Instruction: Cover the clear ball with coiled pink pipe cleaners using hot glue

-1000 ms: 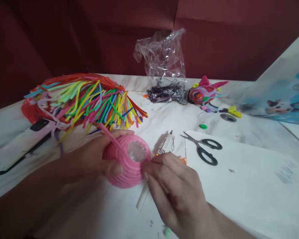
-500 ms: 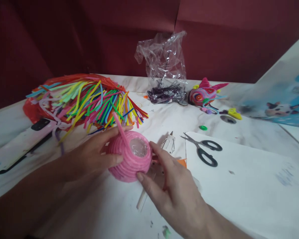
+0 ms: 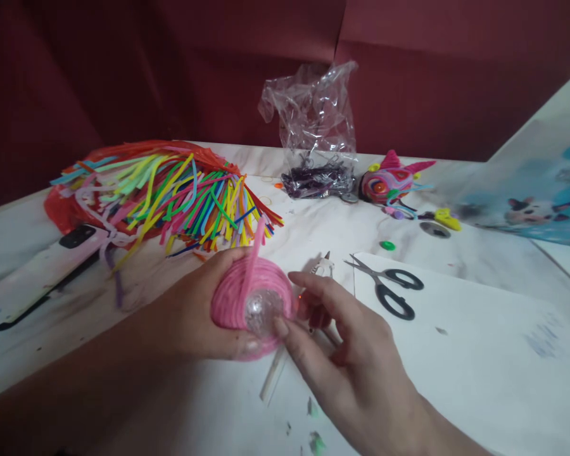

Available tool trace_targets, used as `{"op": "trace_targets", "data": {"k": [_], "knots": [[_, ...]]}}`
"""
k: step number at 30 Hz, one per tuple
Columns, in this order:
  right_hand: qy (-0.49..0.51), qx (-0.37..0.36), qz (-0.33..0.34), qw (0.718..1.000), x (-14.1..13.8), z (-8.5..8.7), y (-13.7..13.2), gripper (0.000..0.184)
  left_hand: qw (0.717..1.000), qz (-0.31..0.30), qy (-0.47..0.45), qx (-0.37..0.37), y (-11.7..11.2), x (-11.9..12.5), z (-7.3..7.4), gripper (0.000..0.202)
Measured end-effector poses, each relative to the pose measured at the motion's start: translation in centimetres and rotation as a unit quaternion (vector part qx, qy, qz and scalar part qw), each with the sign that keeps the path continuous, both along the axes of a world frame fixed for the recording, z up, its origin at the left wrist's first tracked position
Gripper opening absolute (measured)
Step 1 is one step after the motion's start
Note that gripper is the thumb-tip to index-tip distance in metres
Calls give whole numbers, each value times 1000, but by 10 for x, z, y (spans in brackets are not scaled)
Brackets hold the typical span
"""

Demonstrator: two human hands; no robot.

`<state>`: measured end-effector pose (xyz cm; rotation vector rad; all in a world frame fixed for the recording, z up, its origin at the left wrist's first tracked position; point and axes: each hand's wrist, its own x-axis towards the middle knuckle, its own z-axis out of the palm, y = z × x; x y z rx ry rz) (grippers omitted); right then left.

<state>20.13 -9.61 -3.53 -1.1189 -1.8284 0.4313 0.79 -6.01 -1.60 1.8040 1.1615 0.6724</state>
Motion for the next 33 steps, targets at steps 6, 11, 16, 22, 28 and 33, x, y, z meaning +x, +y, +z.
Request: {"op": "trace_targets", "data": {"k": [6,11,16,22,28,33], "knots": [[242,-199,99,945,-5,11,2,17,987,-7,110,116,-16,10,-5,73],[225,-170,139,949,-2,11,-4,10,985,-25,118,124,-15,7,-6,71],[155,-96,131,974,5,12,-1,13,987,-13,116,110,-13,4,-4,79],[160,-111,106,975,8,6,6,10,989,-14,108,101,-12,3,-6,80],[252,-178,95,946,0,2,5,3,986,-31,114,118,-15,5,-2,71],[254,-188,105,943,-2,0,7,3,983,-58,126,118,-16,3,1,63]]}}
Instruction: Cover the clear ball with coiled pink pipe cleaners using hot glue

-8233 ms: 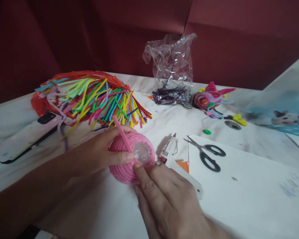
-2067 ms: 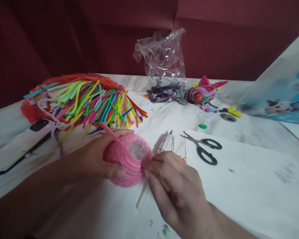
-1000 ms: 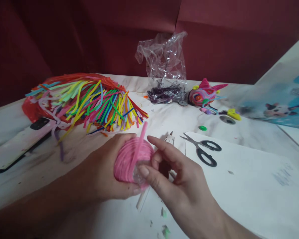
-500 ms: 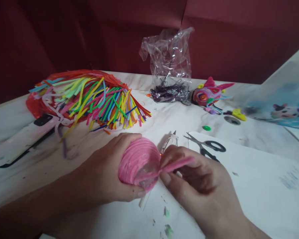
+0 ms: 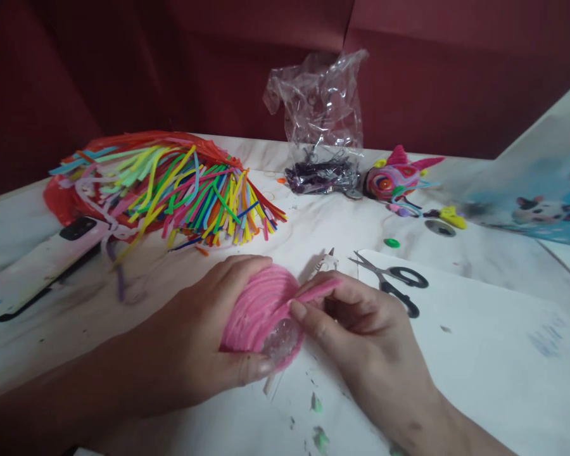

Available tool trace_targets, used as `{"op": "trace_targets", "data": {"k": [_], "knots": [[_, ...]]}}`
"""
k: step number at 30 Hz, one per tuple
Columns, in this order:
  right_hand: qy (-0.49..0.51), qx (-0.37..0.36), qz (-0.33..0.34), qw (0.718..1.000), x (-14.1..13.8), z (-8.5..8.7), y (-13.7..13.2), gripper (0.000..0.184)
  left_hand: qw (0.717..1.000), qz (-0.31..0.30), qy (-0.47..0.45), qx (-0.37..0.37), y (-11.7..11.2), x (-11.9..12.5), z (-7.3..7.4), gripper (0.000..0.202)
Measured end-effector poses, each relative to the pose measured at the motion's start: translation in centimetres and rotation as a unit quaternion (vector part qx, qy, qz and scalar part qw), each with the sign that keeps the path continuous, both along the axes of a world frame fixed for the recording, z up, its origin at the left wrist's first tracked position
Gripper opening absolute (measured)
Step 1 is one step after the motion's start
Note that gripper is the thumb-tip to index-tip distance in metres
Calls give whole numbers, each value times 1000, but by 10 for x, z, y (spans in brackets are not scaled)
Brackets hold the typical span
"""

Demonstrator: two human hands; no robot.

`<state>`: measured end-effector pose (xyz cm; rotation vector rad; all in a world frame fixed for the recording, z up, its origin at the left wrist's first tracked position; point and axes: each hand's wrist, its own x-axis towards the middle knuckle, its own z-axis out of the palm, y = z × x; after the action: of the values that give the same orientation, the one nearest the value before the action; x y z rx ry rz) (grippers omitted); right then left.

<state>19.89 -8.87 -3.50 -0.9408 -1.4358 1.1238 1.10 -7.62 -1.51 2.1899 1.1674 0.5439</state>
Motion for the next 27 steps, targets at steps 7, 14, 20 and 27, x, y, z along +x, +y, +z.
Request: {"op": "trace_targets", "data": {"k": [7,14,20,27], "knots": [[-24,11,-10,1000,3,-4,1,5,999,-8,1,-35,1,-5,5,59],[-13,-3,-13,1000,0,-3,2,4,997,-34,13,-66,5,-10,12,63],[-17,20,-31,999,1,1,3,4,995,-37,8,-95,10,-15,14,59],[-94,45,-76,992,6,0,1,10,989,-34,-70,-127,25,-24,4,37]]}}
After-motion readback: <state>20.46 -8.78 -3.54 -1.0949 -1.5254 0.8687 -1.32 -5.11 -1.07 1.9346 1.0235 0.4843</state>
